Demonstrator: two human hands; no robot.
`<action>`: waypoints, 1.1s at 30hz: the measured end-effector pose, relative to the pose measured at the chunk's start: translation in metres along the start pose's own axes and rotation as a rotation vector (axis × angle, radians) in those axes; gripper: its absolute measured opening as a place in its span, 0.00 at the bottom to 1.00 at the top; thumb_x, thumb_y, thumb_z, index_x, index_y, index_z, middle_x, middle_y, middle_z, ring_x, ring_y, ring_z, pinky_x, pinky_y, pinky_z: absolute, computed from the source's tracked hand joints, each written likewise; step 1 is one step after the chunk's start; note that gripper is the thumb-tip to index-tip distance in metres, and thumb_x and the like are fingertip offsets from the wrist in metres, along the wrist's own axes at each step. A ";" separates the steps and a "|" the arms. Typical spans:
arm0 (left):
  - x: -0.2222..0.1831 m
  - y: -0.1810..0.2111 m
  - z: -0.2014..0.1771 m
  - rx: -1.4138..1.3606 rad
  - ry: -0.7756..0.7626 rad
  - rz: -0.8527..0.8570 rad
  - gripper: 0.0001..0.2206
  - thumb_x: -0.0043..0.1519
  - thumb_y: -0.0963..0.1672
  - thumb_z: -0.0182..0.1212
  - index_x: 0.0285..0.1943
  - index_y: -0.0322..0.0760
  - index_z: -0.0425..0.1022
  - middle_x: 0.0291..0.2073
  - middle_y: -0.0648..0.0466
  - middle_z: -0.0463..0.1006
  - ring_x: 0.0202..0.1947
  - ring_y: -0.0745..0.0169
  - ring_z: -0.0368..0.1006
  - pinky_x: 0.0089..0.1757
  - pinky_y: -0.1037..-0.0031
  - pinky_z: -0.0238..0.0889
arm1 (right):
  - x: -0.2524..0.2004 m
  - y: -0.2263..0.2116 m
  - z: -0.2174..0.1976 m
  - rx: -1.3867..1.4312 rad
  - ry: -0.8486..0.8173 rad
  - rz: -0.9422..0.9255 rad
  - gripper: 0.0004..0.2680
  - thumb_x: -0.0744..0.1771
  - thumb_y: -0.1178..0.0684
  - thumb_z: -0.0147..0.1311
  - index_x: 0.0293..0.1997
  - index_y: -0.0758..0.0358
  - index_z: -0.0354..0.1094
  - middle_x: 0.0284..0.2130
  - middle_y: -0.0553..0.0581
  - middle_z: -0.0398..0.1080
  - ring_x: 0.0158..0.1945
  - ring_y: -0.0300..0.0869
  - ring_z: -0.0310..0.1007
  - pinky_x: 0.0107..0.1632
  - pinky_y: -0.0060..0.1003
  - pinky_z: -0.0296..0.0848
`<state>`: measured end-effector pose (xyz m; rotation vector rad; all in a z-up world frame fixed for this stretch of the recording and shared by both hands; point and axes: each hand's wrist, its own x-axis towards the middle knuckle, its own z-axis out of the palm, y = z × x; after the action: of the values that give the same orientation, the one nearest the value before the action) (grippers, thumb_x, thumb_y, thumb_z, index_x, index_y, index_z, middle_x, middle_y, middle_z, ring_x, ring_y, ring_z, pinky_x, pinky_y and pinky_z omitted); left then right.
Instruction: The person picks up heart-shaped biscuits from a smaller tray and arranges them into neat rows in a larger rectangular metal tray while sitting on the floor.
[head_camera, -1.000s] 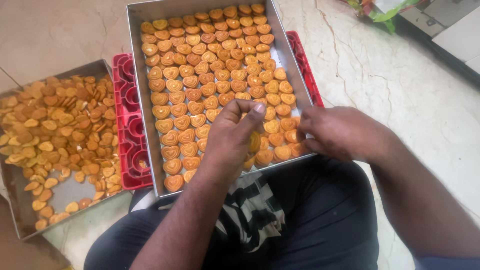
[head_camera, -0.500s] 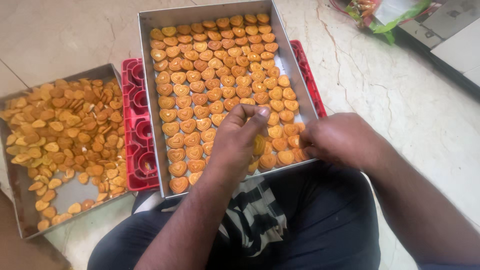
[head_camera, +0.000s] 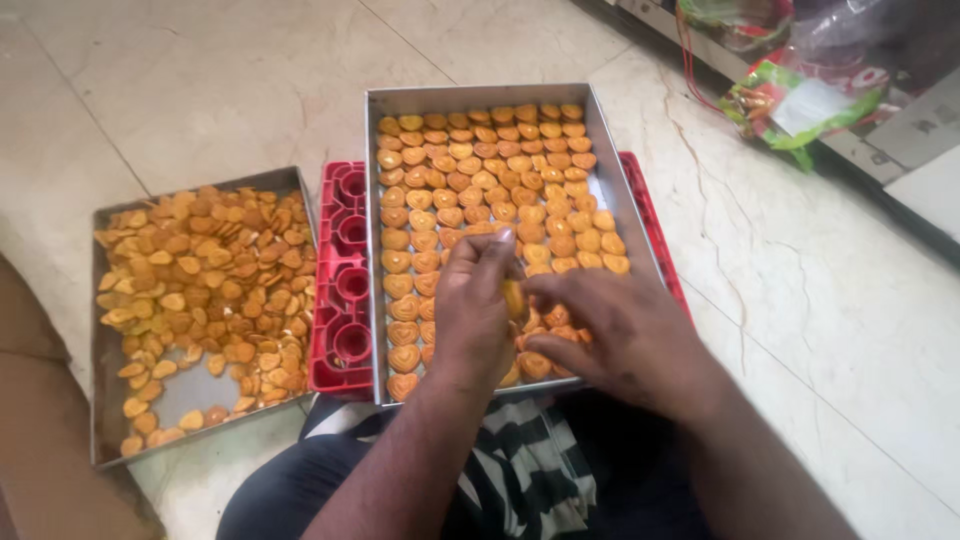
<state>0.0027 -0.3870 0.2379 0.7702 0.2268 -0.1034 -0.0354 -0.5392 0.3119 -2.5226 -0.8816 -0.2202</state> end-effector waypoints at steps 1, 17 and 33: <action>-0.002 0.008 -0.003 -0.025 0.033 0.016 0.08 0.65 0.46 0.60 0.40 0.38 0.68 0.25 0.56 0.69 0.21 0.71 0.64 0.24 0.77 0.60 | 0.011 -0.007 0.007 0.000 0.006 -0.019 0.15 0.64 0.45 0.63 0.53 0.56 0.69 0.34 0.51 0.76 0.35 0.44 0.77 0.58 0.55 0.68; -0.009 0.032 -0.067 0.313 0.062 0.178 0.19 0.71 0.55 0.56 0.41 0.37 0.71 0.30 0.59 0.68 0.29 0.74 0.62 0.32 0.80 0.59 | 0.031 -0.009 0.074 0.276 0.053 -0.160 0.09 0.64 0.55 0.61 0.48 0.57 0.70 0.37 0.54 0.74 0.38 0.45 0.77 0.42 0.41 0.75; 0.008 0.082 -0.097 -0.181 0.181 0.183 0.08 0.68 0.47 0.57 0.39 0.43 0.67 0.21 0.58 0.67 0.17 0.70 0.61 0.21 0.78 0.55 | 0.024 -0.004 0.111 1.156 -0.036 0.463 0.13 0.69 0.61 0.48 0.62 0.61 0.68 0.40 0.53 0.72 0.38 0.35 0.70 0.40 0.30 0.73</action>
<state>0.0084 -0.2606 0.2243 0.6168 0.3311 0.1593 -0.0190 -0.4718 0.2224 -1.5443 -0.2419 0.3870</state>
